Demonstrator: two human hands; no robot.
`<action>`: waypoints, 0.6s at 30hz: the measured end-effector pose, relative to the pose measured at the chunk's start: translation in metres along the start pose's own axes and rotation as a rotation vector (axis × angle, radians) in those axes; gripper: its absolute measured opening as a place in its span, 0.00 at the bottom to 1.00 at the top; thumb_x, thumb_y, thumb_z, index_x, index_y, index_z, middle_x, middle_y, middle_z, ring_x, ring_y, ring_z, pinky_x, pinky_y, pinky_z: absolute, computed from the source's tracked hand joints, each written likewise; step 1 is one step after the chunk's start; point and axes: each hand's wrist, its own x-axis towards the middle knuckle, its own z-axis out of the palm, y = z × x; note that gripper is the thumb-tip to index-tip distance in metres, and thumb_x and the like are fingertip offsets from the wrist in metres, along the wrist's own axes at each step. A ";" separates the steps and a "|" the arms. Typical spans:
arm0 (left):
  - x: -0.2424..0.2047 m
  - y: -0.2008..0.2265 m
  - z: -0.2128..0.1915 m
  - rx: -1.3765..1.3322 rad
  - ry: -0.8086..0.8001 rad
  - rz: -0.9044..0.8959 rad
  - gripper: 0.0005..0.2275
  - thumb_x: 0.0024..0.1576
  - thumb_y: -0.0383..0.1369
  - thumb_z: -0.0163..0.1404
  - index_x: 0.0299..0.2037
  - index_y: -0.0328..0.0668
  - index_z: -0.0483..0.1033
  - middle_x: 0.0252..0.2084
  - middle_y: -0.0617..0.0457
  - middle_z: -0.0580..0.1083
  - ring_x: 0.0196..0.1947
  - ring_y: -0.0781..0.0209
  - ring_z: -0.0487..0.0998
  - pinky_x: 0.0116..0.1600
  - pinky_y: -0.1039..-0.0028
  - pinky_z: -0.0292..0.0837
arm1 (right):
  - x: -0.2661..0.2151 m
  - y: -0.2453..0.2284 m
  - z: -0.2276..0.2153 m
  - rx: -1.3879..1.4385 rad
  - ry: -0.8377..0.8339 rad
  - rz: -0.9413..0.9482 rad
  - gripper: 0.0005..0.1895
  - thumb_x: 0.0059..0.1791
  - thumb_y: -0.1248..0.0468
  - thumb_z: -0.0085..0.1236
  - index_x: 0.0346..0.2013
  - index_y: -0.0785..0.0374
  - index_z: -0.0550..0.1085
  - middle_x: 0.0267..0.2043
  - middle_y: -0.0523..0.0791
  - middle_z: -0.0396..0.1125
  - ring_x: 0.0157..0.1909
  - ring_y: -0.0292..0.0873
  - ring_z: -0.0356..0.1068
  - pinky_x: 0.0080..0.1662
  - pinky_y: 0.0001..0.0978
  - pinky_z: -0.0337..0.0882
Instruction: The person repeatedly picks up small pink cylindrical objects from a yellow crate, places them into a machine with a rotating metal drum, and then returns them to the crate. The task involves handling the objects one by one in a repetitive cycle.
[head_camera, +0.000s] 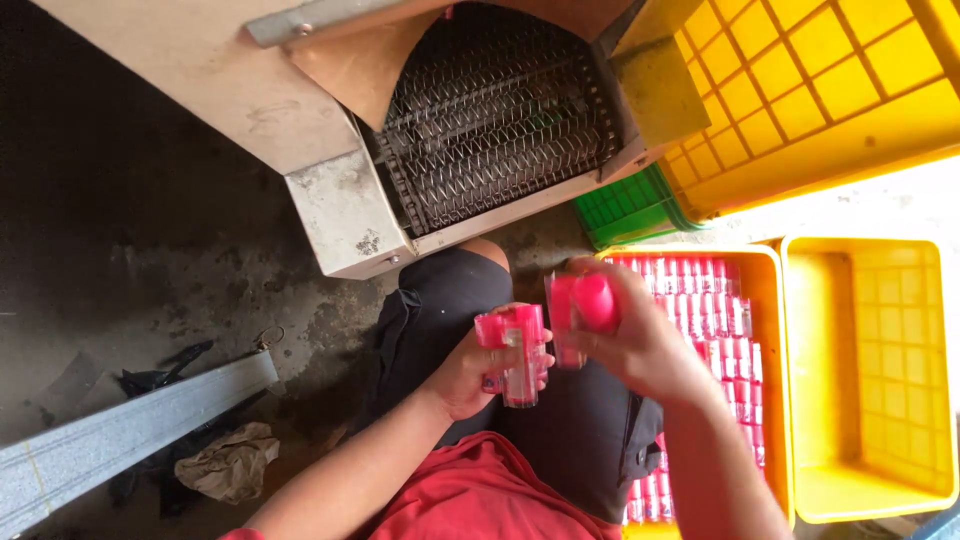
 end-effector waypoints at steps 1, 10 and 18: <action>0.001 0.001 -0.001 0.000 -0.002 0.008 0.29 0.44 0.32 0.67 0.57 0.47 0.71 0.45 0.39 0.79 0.40 0.43 0.82 0.42 0.51 0.82 | 0.013 -0.009 -0.010 -0.003 -0.001 -0.007 0.41 0.36 0.55 0.76 0.63 0.48 0.70 0.52 0.58 0.72 0.55 0.68 0.73 0.56 0.62 0.69; 0.002 0.007 -0.014 0.018 -0.120 -0.090 0.34 0.47 0.32 0.65 0.65 0.42 0.61 0.59 0.37 0.69 0.50 0.42 0.76 0.49 0.58 0.78 | 0.126 -0.089 -0.037 -0.796 0.356 -0.780 0.11 0.46 0.68 0.57 0.43 0.63 0.70 0.33 0.52 0.72 0.31 0.63 0.70 0.33 0.53 0.68; 0.006 0.005 -0.022 -0.103 -0.125 -0.122 0.33 0.48 0.30 0.64 0.65 0.38 0.63 0.61 0.36 0.70 0.53 0.38 0.76 0.52 0.56 0.77 | 0.160 -0.093 -0.022 -0.909 0.388 -0.919 0.11 0.43 0.73 0.54 0.39 0.64 0.71 0.41 0.47 0.73 0.44 0.55 0.74 0.43 0.44 0.72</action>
